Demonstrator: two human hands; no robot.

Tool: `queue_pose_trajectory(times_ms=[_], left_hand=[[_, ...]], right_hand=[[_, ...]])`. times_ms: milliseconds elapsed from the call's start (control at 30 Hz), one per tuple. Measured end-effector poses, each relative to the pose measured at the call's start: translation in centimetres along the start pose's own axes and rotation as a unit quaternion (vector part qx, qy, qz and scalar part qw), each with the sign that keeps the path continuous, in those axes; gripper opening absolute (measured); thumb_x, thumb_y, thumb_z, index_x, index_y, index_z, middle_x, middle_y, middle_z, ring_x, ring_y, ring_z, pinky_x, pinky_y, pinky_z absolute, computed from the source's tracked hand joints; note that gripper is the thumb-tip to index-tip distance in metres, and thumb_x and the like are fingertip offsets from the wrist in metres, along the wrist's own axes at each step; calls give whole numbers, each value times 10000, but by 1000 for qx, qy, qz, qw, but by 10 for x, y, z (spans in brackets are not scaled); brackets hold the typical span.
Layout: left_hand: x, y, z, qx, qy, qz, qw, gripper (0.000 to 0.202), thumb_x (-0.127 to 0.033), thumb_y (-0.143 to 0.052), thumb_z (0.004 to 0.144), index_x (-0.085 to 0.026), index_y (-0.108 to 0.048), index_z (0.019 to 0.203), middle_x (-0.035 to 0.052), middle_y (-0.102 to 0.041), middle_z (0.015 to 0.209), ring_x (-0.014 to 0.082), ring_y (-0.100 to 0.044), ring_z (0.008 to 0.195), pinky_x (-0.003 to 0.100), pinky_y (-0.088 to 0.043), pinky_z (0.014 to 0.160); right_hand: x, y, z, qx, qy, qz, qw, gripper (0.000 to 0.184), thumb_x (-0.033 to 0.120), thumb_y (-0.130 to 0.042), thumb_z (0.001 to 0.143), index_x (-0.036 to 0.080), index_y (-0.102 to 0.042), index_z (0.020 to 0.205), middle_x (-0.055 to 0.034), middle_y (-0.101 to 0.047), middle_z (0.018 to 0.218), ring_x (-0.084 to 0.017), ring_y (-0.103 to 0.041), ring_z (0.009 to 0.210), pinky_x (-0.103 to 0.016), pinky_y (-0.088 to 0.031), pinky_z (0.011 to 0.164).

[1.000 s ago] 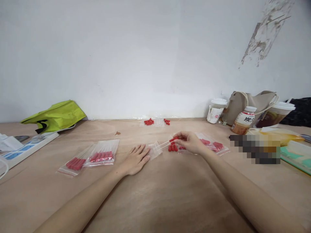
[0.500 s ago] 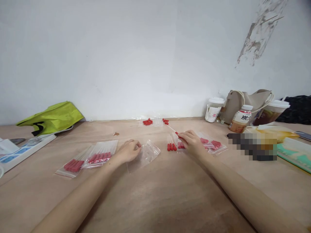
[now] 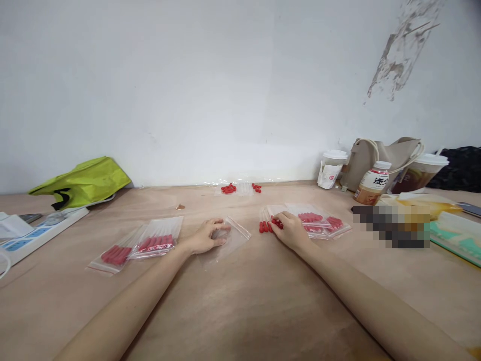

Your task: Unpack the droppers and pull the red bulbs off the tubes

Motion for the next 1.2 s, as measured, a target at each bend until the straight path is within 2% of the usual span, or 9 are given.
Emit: queue_pose_trajectory(times_ms=[167,300,433,567,667,833,933,1067,1200], left_hand=[[5,-1,1,-4,30,-57,998,549,-398,-630,651,-269,-522,1174,57,-359,1343,269,-303,1239,404,-273,1005],[12,2,4,-68,58,-156,984,573,-354,-735,484,-198,-623,1024,60,-519,1180,243,-481,1074,319,-374,910],[27,4,5,-117,119,-177,970,415,-391,-656,569,-127,-645,890,50,-638,797,194,-583,737,286,-445,655],[33,10,5,-145,136,-207,958,291,-337,-635,584,-130,-654,786,35,-641,703,160,-568,647,251,-415,592],[29,13,5,-134,130,-231,955,281,-303,-640,578,-142,-674,806,23,-649,692,149,-567,638,240,-407,600],[25,17,-1,-132,140,-249,949,363,-273,-645,571,-133,-667,906,7,-624,621,136,-552,582,230,-394,568],[26,22,-3,-149,138,-247,947,459,-277,-660,566,-136,-631,1002,-24,-566,545,116,-517,513,219,-376,528],[29,39,-6,-180,130,-232,947,582,-286,-664,575,-150,-553,1130,-59,-478,490,85,-441,435,198,-335,471],[44,79,-16,-225,147,-193,944,584,-302,-623,616,-175,-514,1176,-50,-478,544,91,-443,474,204,-352,500]], right_hand=[[-1,-3,1,45,-35,-1,998,118,241,-471,782,171,-550,730,-48,-556,679,-154,-522,630,-260,-417,602],[0,-3,0,58,-51,-6,997,155,292,-465,788,171,-543,730,-38,-539,666,-149,-509,635,-254,-400,610],[2,-4,-1,67,-53,-11,996,146,290,-457,781,176,-522,716,-34,-537,666,-152,-506,658,-251,-384,616],[4,-4,-1,78,-55,-24,995,103,268,-457,762,182,-493,717,-31,-543,678,-158,-508,681,-250,-369,621],[7,-2,-1,88,-56,-45,994,104,263,-457,756,178,-506,791,-37,-564,729,-170,-515,724,-264,-357,654],[7,-4,-4,135,-37,-64,988,349,371,-507,731,178,-492,1021,-75,-568,951,-216,-500,894,-303,-339,736],[2,-7,-5,165,-38,-61,984,426,325,-494,730,164,-441,1121,-94,-541,1055,-218,-478,954,-303,-336,759],[-4,-9,-5,189,-52,-78,978,459,296,-472,727,139,-422,1155,-104,-552,1050,-233,-459,973,-309,-334,750],[-2,-8,-4,219,-43,-106,969,365,293,-443,743,164,-483,1083,-92,-565,997,-234,-454,944,-307,-327,717]])
Point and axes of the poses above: each hand's wrist, its own z-axis towards the middle knuckle, its own y-axis out of the back of the hand, x = y × z, the point moved 7 cm from there along z, towards the middle knuckle
